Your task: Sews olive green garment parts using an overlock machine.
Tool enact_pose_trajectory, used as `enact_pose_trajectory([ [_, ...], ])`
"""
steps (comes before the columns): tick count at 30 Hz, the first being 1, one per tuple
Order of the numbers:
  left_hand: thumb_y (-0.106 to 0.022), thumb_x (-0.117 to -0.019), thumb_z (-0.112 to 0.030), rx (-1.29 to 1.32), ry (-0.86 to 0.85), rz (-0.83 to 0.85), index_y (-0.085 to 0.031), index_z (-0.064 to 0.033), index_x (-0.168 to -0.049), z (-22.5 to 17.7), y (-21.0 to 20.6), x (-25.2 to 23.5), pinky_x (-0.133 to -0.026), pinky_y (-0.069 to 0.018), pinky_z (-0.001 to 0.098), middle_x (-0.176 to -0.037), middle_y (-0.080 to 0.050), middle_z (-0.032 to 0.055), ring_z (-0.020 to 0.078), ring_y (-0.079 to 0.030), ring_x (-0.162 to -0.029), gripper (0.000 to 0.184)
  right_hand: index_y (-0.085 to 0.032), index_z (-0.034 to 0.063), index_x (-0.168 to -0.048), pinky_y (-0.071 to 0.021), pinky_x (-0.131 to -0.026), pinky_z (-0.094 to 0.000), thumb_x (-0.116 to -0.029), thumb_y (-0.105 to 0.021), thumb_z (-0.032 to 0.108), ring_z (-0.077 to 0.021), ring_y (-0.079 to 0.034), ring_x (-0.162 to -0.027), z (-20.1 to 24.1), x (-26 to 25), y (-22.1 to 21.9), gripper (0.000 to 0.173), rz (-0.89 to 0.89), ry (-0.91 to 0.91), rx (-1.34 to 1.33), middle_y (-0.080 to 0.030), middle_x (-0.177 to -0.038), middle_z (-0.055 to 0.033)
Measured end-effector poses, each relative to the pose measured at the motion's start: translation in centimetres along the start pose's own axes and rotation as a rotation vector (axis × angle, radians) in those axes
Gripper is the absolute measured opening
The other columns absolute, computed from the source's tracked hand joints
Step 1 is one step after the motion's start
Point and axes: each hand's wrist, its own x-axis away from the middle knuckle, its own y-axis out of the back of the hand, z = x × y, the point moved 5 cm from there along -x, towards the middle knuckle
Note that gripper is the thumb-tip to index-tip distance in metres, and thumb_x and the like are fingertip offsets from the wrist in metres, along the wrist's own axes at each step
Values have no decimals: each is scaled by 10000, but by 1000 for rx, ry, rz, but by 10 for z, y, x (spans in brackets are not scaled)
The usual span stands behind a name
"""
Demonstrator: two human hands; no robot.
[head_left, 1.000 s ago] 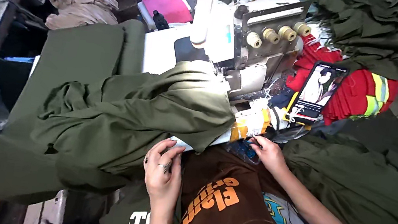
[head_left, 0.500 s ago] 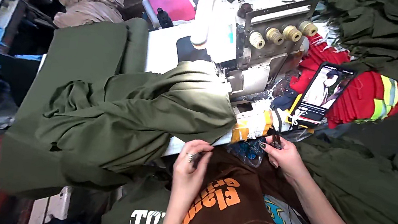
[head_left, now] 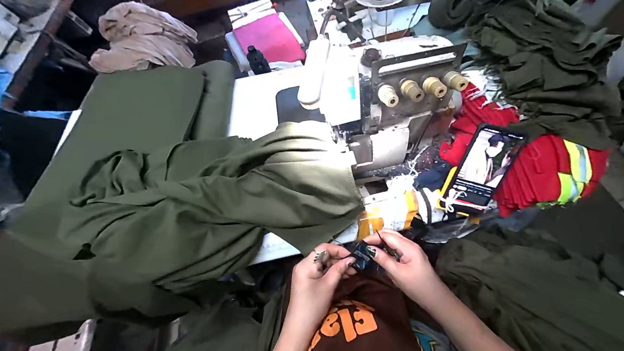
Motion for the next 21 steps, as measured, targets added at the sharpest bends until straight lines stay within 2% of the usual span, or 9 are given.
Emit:
enact_pose_trajectory([
  [2,-712,-894,25,-14,-46,48,-702,17,-1003,-2,0,1,-700,-645,266,-868,-751,33,105,-736,-736,110,-705,63,-1197,-540,-810,-182,-1024,-597,182,-19,-642,-926,-2,-2,1,237,26,-56,-59,-698,-1124,-20],
  [3,-716,-896,13,-25,-68,81,-703,12,-1007,-3,0,0,-713,-638,254,-881,-750,26,90,-730,-749,112,-696,81,-1221,-508,-701,-153,-1019,-605,189,8,-610,-828,-3,-3,2,247,50,-101,-87,-687,-1105,1],
  [4,-721,-900,-2,-35,-92,115,-706,8,-1010,-3,-2,0,-723,-629,240,-894,-748,20,74,-721,-761,111,-695,85,-1229,-483,-638,-145,-1010,-618,184,16,-588,-768,-4,-4,2,251,87,-135,-121,-681,-1086,12],
  [7,-735,-908,-46,-50,-146,191,-718,-5,-1002,-4,-4,-1,-755,-608,209,-938,-743,18,48,-704,-799,104,-729,60,-1090,-501,-656,-144,-960,-688,128,23,-602,-752,-3,-1,3,152,151,-148,-181,-709,-1009,24],
  [9,-739,-915,-75,-42,-157,207,-721,-17,-987,-3,-4,-1,-747,-599,197,-946,-736,17,41,-692,-801,95,-729,58,-1021,-475,-624,-126,-958,-687,124,45,-567,-694,-2,1,3,101,147,-144,-195,-694,-926,46],
  [11,-741,-918,-94,-23,-163,215,-719,-21,-974,-2,-3,-1,-738,-598,195,-958,-728,23,43,-688,-804,95,-720,59,-1040,-402,-515,-109,-1016,-614,154,67,-480,-572,-3,1,2,144,155,-169,-258,-679,-873,62],
  [13,-741,-923,-97,-11,-169,222,-717,-25,-968,-1,-2,-1,-730,-597,198,-965,-724,28,49,-684,-804,89,-721,68,-1090,-358,-453,-113,-1058,-557,204,60,-421,-499,-3,1,0,216,197,-211,-333,-675,-851,59],
  [18,-734,-927,-90,-45,-209,218,-711,-26,-955,1,5,0,-739,-602,209,-973,-719,39,68,-688,-824,74,-711,98,-1153,-363,-454,-117,-1042,-594,239,54,-414,-500,-5,-2,-6,215,294,-264,-412,-634,-838,67],
  [21,-739,-923,-87,-53,-213,221,-714,-21,-952,-1,7,0,-764,-616,220,-990,-724,45,80,-705,-855,76,-653,124,-1271,-366,-468,-125,-1018,-629,252,46,-436,-537,-2,-3,-10,285,346,-283,-401,-668,-970,58],
])
